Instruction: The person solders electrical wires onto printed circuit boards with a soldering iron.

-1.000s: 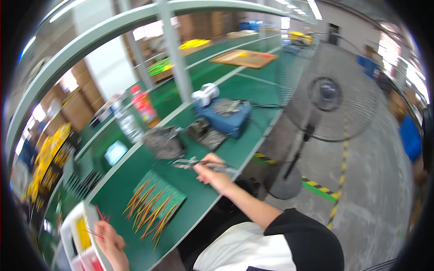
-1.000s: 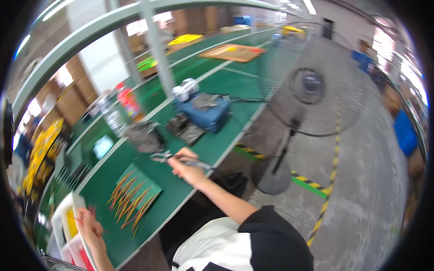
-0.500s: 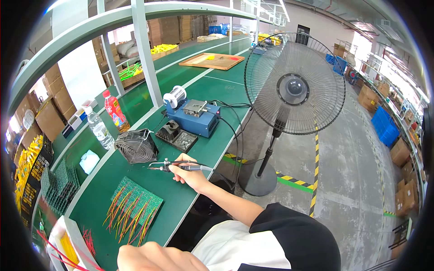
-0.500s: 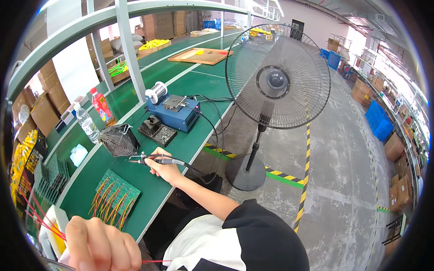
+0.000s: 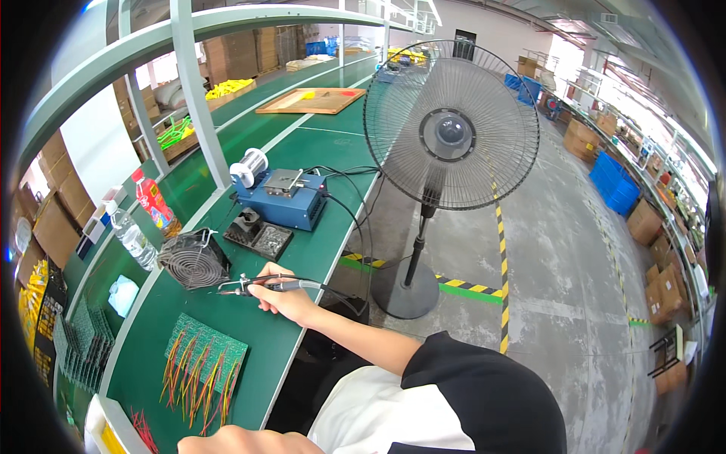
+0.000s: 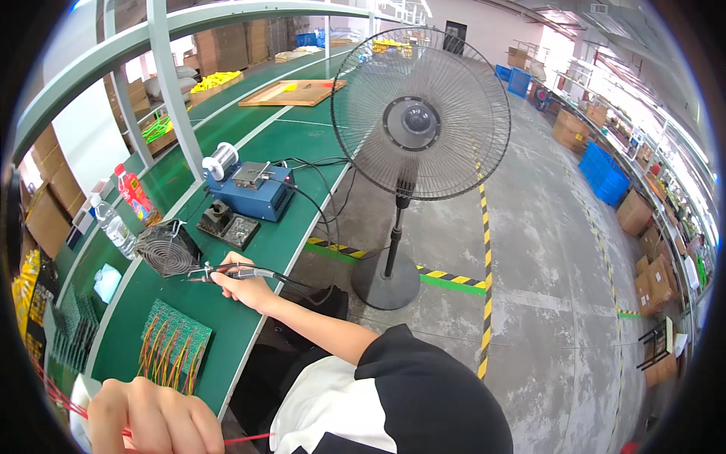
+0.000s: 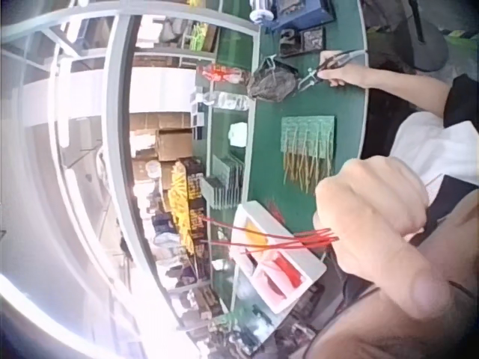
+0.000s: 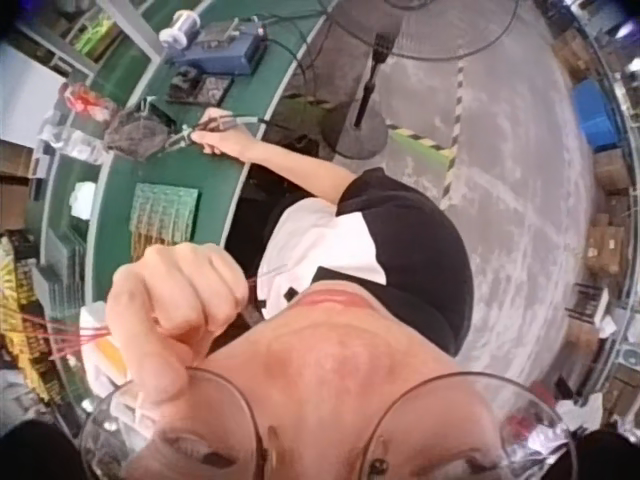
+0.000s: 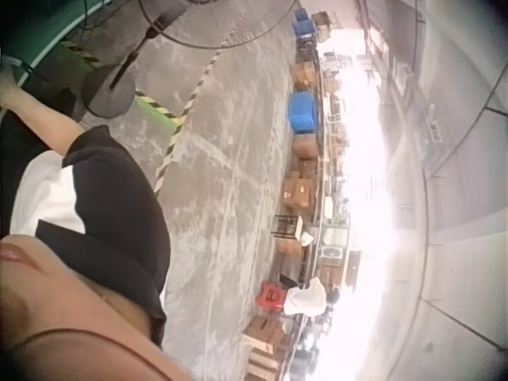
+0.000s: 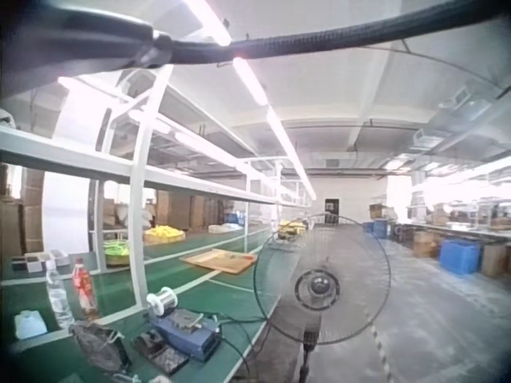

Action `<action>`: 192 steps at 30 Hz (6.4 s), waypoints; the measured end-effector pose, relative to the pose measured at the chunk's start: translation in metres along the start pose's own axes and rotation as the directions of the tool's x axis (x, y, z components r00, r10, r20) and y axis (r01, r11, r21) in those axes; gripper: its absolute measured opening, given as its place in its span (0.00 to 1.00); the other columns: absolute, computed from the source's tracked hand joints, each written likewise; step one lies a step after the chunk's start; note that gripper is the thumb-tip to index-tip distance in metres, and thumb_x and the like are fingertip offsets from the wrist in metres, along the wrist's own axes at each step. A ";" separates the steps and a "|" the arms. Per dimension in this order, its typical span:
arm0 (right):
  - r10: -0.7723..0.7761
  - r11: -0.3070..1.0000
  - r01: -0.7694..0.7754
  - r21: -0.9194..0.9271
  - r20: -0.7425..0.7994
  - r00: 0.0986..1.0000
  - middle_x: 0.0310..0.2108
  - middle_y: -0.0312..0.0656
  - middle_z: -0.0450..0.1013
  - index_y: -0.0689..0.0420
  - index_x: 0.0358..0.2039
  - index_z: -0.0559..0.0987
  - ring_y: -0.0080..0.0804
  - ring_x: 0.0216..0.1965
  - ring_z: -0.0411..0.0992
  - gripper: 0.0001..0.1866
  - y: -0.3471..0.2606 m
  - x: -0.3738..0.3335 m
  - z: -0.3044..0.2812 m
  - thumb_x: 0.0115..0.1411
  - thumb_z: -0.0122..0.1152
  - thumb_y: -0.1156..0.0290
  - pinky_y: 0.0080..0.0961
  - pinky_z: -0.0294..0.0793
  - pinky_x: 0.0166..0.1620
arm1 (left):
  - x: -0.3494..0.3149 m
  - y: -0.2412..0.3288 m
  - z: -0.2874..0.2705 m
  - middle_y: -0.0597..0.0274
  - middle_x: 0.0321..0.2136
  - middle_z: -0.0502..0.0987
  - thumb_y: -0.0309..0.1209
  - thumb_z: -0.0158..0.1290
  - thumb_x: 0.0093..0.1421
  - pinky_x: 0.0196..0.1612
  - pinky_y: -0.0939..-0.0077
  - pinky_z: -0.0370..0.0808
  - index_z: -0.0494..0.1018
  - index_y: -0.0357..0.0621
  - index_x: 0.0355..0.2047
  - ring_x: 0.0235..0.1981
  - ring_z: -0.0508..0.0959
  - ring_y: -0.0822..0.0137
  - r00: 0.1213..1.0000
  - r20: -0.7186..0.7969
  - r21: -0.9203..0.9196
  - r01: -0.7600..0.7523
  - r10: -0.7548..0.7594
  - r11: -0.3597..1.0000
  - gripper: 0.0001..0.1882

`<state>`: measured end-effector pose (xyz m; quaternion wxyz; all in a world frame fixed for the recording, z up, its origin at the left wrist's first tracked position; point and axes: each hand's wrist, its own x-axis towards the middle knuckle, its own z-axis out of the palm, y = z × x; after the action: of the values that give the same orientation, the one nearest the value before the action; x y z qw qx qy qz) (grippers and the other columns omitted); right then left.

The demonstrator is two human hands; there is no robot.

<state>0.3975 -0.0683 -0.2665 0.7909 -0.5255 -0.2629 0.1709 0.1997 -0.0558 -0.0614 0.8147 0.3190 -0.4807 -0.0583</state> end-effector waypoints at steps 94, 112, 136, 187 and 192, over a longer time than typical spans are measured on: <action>0.124 0.987 -0.108 -0.121 0.132 0.983 0.18 0.38 0.69 0.59 0.30 0.67 0.19 0.17 0.66 0.09 0.007 -0.019 0.059 0.56 0.59 0.73 0.17 0.71 0.28 | -0.234 0.044 -0.163 0.59 0.11 0.65 0.25 0.54 0.48 0.19 0.76 0.63 0.76 0.39 0.27 0.12 0.63 0.70 0.394 -0.700 0.391 0.909 0.595 -0.143 0.05; 0.163 0.981 -0.138 -0.134 0.191 0.968 0.19 0.39 0.71 0.59 0.30 0.67 0.19 0.18 0.67 0.10 0.008 -0.020 0.057 0.55 0.60 0.72 0.13 0.65 0.21 | -0.237 0.042 -0.163 0.62 0.13 0.66 0.24 0.55 0.49 0.19 0.81 0.62 0.77 0.37 0.29 0.14 0.61 0.77 0.458 -0.668 0.412 0.884 0.586 -0.221 0.06; 0.090 0.996 -0.091 0.023 0.069 0.994 0.17 0.38 0.69 0.59 0.29 0.67 0.19 0.15 0.64 0.08 0.006 -0.019 0.050 0.56 0.58 0.72 0.22 0.74 0.34 | -0.231 0.043 -0.160 0.56 0.12 0.67 0.25 0.54 0.48 0.20 0.73 0.67 0.74 0.36 0.24 0.13 0.67 0.63 0.461 -0.663 0.396 0.885 0.590 -0.245 0.04; 0.068 0.996 -0.071 0.060 0.037 0.997 0.18 0.39 0.69 0.59 0.31 0.68 0.22 0.16 0.66 0.09 0.001 -0.016 0.024 0.56 0.59 0.72 0.21 0.73 0.32 | -0.224 0.033 -0.130 0.63 0.12 0.64 0.24 0.51 0.54 0.19 0.81 0.61 0.73 0.37 0.31 0.14 0.61 0.78 0.391 -0.798 0.351 0.920 0.459 -0.173 0.05; 0.113 0.992 -0.118 0.049 0.092 0.989 0.16 0.38 0.68 0.59 0.30 0.68 0.20 0.14 0.64 0.09 -0.003 -0.022 0.022 0.57 0.58 0.71 0.21 0.74 0.31 | -0.232 0.032 -0.136 0.61 0.15 0.70 0.22 0.52 0.52 0.20 0.83 0.63 0.75 0.37 0.30 0.15 0.64 0.78 0.457 -0.764 0.393 0.890 0.456 -0.232 0.04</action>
<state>0.3669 -0.0646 -0.2621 0.7812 -0.5099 -0.2623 0.2471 0.1811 0.1254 -0.2616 0.3105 0.8887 0.2053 0.2676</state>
